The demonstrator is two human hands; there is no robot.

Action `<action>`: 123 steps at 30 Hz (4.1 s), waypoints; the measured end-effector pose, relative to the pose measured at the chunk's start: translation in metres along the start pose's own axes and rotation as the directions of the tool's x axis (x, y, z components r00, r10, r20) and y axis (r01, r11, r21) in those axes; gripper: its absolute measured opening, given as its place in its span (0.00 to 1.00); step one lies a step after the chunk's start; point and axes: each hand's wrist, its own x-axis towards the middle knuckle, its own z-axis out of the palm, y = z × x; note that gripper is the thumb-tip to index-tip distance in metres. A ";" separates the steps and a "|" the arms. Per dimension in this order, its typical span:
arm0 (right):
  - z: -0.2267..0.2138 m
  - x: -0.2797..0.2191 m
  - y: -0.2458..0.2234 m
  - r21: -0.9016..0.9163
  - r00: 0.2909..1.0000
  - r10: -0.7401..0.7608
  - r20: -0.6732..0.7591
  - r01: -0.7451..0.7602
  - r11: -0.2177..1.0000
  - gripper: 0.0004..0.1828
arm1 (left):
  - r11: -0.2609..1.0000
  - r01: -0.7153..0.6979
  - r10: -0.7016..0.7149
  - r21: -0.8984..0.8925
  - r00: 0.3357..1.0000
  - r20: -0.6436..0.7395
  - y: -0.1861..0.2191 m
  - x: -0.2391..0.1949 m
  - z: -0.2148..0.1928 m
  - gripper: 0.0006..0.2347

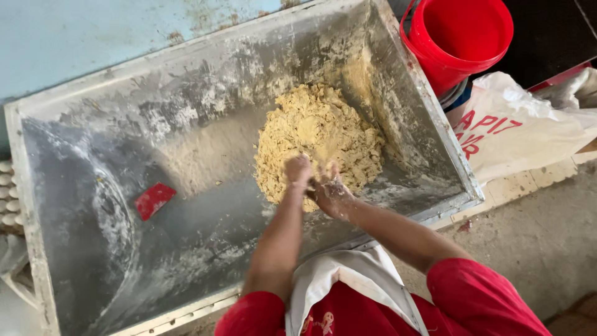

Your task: The person kneads a large mass of dough by hand in a large metal mixing trough. They repeatedly fold, press, and turn the dough to combine it into a single cohesive ball.

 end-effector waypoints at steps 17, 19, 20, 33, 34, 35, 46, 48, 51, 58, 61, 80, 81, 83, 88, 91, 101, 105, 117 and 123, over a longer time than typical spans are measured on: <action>0.033 0.020 0.031 -0.208 0.994 -0.110 -0.005 0.107 0.972 0.30 | 0.901 0.176 -0.094 -0.395 0.971 0.218 0.048 -0.086 -0.036 0.25; 0.049 0.014 0.029 -0.317 0.984 -0.146 -0.103 0.107 0.942 0.31 | 0.971 0.018 -0.027 -0.237 0.999 -0.035 0.047 -0.091 -0.016 0.21; 0.051 0.017 0.029 -0.365 0.970 -0.169 -0.172 0.097 0.926 0.33 | 0.980 -0.128 0.093 -0.152 0.972 -0.216 0.045 -0.087 -0.014 0.18; 0.011 -0.004 0.023 0.343 0.964 -0.256 -0.076 0.267 0.901 0.23 | 0.903 0.144 0.042 -0.404 0.907 0.418 0.050 -0.102 -0.043 0.23; 0.010 -0.008 0.027 0.387 0.963 -0.254 -0.090 0.269 0.882 0.22 | 0.855 0.183 0.026 -0.486 0.919 0.392 0.057 -0.097 -0.037 0.21; 0.011 -0.012 0.031 0.432 0.960 -0.257 -0.109 0.279 0.858 0.22 | 0.797 0.217 0.007 -0.564 0.930 0.368 0.063 -0.090 -0.031 0.19; 0.023 0.003 0.033 0.556 0.792 0.141 -0.594 0.531 -0.639 0.21 | -0.431 0.290 0.386 -0.855 0.915 0.116 0.081 -0.082 -0.078 0.19; 0.011 0.018 0.018 0.250 0.792 0.349 -0.501 0.518 -0.818 0.23 | -0.679 0.561 0.729 -0.473 0.593 -0.343 0.111 -0.109 -0.074 0.22; -0.030 0.043 0.016 0.100 0.798 0.472 -0.374 0.540 -0.836 0.26 | -0.963 -0.117 -0.034 -0.241 0.946 -0.323 0.149 -0.136 -0.086 0.15; -0.085 0.066 0.047 0.099 0.534 0.638 -0.555 0.804 -0.587 0.23 | -0.497 0.107 0.276 -0.861 0.960 -0.040 0.138 -0.177 -0.131 0.27; -0.100 0.098 0.086 0.098 0.451 0.776 -0.441 0.884 -0.458 0.25 | -0.293 -0.023 0.251 -0.956 0.963 -0.100 0.151 -0.190 -0.115 0.29; 0.047 0.074 0.097 0.829 0.854 0.520 0.024 0.274 -0.488 0.47 | 0.969 -0.244 0.245 0.049 0.969 -0.026 0.157 -0.117 -0.129 0.32; 0.065 0.088 0.101 0.809 0.840 0.543 -0.007 0.324 -0.490 0.44 | 0.931 -0.245 0.235 0.270 0.969 0.070 0.152 -0.118 -0.120 0.32; 0.090 0.121 0.135 0.927 0.790 0.613 -0.002 0.232 -0.295 0.39 | 0.904 -0.285 0.259 0.319 0.958 0.123 0.153 -0.109 -0.104 0.32; 0.139 0.177 0.190 0.973 0.691 0.709 0.143 -0.231 0.029 0.41 | 0.842 -0.500 0.494 0.203 0.866 0.083 0.129 -0.127 -0.087 0.33; 0.144 0.178 0.211 0.885 0.705 0.701 -0.107 -0.254 0.391 0.33 | 0.858 -0.514 0.487 0.002 0.814 0.317 0.128 -0.151 -0.097 0.34; 0.119 0.094 0.155 0.887 0.984 -0.152 -0.089 0.009 -0.462 0.21 | 0.376 -0.308 0.413 -0.874 0.900 -0.140 0.098 -0.118 -0.070 0.39; 0.080 0.062 0.123 0.983 0.989 0.145 0.035 -0.060 0.174 0.15 | 0.410 -0.159 0.457 -0.898 0.888 0.051 0.078 -0.115 -0.078 0.41; 0.035 0.028 0.145 0.972 0.855 0.514 -0.069 -0.058 0.226 0.16 | 0.869 -0.261 0.288 -0.421 0.957 0.002 0.073 -0.092 -0.075 0.28; 0.024 0.017 0.147 0.953 0.959 0.276 -0.063 -0.024 0.301 0.28 | 0.924 -0.322 0.359 0.209 0.917 -0.174 0.072 -0.113 -0.071 0.29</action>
